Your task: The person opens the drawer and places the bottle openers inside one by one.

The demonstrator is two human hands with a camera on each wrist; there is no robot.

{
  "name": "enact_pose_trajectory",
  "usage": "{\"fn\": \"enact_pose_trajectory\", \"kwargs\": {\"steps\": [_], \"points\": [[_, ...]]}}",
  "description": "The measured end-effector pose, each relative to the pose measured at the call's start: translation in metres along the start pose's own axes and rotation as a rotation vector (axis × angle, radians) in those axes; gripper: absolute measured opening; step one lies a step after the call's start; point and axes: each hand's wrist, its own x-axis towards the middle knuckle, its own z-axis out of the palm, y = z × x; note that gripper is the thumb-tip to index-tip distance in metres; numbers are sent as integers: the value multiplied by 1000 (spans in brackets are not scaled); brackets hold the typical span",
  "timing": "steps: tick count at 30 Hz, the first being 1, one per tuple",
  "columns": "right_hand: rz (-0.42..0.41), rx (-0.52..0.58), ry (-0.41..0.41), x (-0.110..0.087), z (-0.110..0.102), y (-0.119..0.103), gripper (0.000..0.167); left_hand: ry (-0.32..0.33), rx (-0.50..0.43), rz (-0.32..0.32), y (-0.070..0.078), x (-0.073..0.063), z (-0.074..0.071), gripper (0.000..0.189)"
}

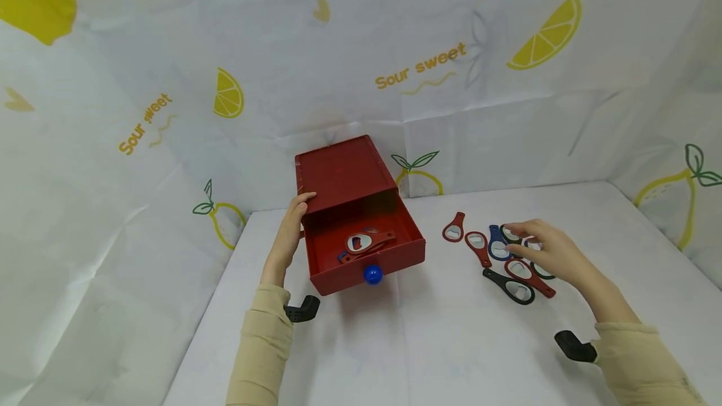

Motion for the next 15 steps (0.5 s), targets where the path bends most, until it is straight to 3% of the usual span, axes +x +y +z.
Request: {"fn": "enact_pose_trajectory", "kwargs": {"steps": [9, 15], "points": [[204, -7, -174, -16, 12, 29, 57, 3, 15, 4, 0, -2, 0, 41], [228, -20, -211, -22, 24, 45, 58, -7, 5, 7, 1, -3, -1, 41]]}}
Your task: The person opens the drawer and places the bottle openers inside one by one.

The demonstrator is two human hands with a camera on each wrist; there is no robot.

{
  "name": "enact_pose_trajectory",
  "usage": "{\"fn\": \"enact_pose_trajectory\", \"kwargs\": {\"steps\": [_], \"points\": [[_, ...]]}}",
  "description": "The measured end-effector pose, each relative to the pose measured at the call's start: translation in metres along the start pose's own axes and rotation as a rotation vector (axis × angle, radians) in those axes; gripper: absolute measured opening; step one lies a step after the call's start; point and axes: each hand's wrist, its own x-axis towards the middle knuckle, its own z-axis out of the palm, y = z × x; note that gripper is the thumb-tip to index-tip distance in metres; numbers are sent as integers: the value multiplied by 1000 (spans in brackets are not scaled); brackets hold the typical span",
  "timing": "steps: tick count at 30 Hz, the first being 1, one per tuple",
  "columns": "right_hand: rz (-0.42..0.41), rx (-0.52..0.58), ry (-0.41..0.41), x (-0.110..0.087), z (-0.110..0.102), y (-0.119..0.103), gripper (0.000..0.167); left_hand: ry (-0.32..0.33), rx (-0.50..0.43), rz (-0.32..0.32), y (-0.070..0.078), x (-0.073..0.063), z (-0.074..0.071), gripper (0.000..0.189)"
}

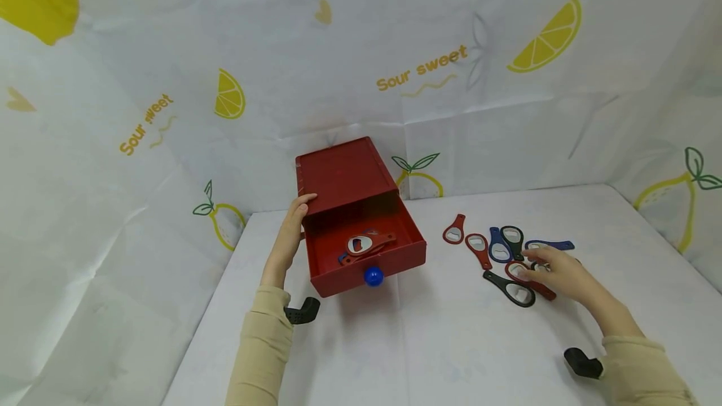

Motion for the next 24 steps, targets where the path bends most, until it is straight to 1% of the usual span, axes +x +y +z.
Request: {"fn": "enact_pose_trajectory", "kwargs": {"steps": [5, 10, 15, 19, 24], "points": [[-48, -23, 11, 0, 7, 11, 57, 1, 12, 2, -1, 0, 0, 42], [-25, -47, 11, 0, 13, 17, 59, 6, 21, 2, -1, 0, 0, 41], [10, -28, 15, -2, 18, 19, 61, 1, 26, 0, 0, -1, 0, 42], [7, -31, 24, -3, 21, 20, 63, -1, 18, 2, 0, -1, 0, 42], [-8, -40, 39, 0, 21, 20, 59, 2, 14, 5, 0, 0, 0, 42]]}}
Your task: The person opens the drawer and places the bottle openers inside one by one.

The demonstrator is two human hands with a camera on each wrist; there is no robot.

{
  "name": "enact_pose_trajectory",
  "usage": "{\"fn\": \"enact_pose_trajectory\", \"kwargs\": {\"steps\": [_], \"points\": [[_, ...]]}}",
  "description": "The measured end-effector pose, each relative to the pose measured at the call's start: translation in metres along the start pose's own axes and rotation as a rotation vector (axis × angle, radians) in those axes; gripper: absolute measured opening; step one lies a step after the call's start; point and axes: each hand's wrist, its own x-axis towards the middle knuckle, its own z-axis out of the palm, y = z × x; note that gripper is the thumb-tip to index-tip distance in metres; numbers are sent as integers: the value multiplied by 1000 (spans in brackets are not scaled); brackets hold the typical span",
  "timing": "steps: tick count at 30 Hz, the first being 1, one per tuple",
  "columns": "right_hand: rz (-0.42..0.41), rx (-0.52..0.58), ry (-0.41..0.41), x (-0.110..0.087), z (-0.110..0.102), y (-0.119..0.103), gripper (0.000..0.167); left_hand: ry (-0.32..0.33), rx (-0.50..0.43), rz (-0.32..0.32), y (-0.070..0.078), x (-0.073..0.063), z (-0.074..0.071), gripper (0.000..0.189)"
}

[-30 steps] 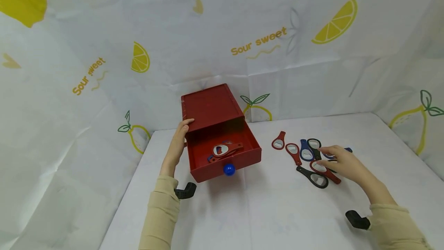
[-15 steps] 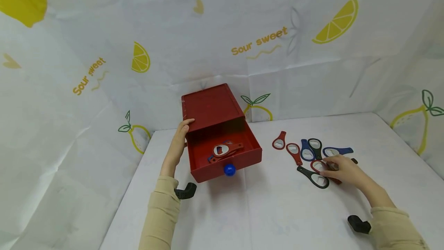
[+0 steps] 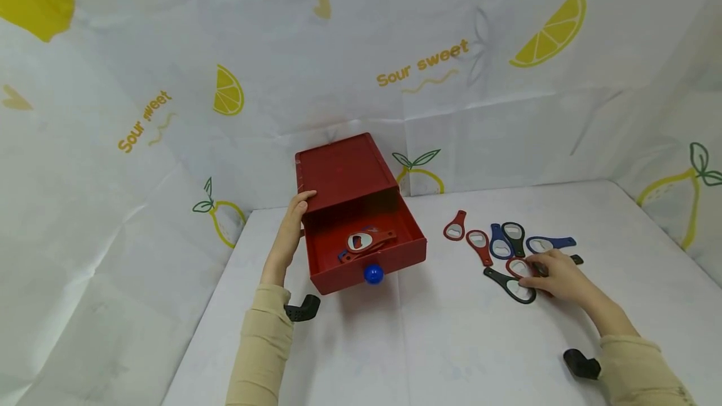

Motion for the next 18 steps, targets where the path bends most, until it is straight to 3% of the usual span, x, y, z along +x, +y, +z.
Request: {"fn": "enact_pose_trajectory", "kwargs": {"steps": [8, 18], "points": [[-2, 7, -2, 3, -1, -1, 60, 1, -10, -7, -1, 2, -1, 42], [16, 114, -27, 2, 0, -5, 64, 4, 0, -9, 0, 0, 1, 42]]}}
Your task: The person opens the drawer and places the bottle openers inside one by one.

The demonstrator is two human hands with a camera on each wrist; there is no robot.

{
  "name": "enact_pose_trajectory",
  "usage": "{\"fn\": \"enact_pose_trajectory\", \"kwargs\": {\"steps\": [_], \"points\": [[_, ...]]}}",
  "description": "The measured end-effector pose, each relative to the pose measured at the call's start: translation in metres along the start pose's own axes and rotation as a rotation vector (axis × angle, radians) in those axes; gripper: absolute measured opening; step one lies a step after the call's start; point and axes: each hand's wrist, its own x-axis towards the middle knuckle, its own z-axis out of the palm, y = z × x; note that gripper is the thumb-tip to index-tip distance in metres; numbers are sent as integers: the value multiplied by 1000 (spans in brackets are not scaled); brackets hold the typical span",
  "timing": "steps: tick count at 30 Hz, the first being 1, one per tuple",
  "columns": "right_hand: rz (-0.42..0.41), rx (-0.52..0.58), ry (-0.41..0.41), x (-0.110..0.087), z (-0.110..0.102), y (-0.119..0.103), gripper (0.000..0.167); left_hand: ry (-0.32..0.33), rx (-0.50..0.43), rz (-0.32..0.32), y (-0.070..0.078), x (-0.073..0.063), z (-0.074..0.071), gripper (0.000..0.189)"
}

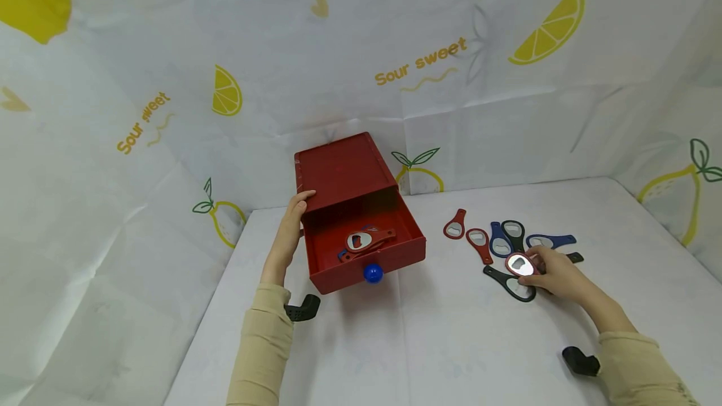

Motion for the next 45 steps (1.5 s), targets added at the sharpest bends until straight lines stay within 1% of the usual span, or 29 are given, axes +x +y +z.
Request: {"fn": "enact_pose_trajectory", "kwargs": {"steps": [4, 9, 12, 15, 18, 21, 25, 29, 35, 41, 45], "points": [[27, -5, -32, -2, -1, -3, 63, 1, -2, 3, -3, 1, 0, 43], [42, -30, -61, -4, -5, -7, 64, 12, 0, 21, -19, 11, -1, 44], [49, -53, -61, -6, -6, -8, 64, 21, 10, 39, -28, 16, -2, 46], [56, -71, -50, -6, -6, -8, 64, 26, 13, 51, -30, 17, -2, 46], [64, -88, -37, -7, -6, -7, 63, 20, 11, 44, -28, 16, -2, 44], [67, -106, -25, -6, -8, -6, 62, 5, 24, 44, -17, 11, -1, 44], [70, -112, -33, -6, -11, -8, 61, -1, 34, 39, -3, 3, 0, 44], [65, -110, -43, -5, -16, -13, 63, -2, 24, 29, -1, 1, 0, 43], [12, -97, -8, -2, -23, -23, 59, 0, 16, 37, -2, 1, 0, 43], [-13, -91, 29, -2, -36, -42, 62, -1, 9, 26, -2, 1, -1, 42], [-56, -87, 73, -1, -47, -57, 60, 2, 5, 21, -2, 2, -1, 42]]}}
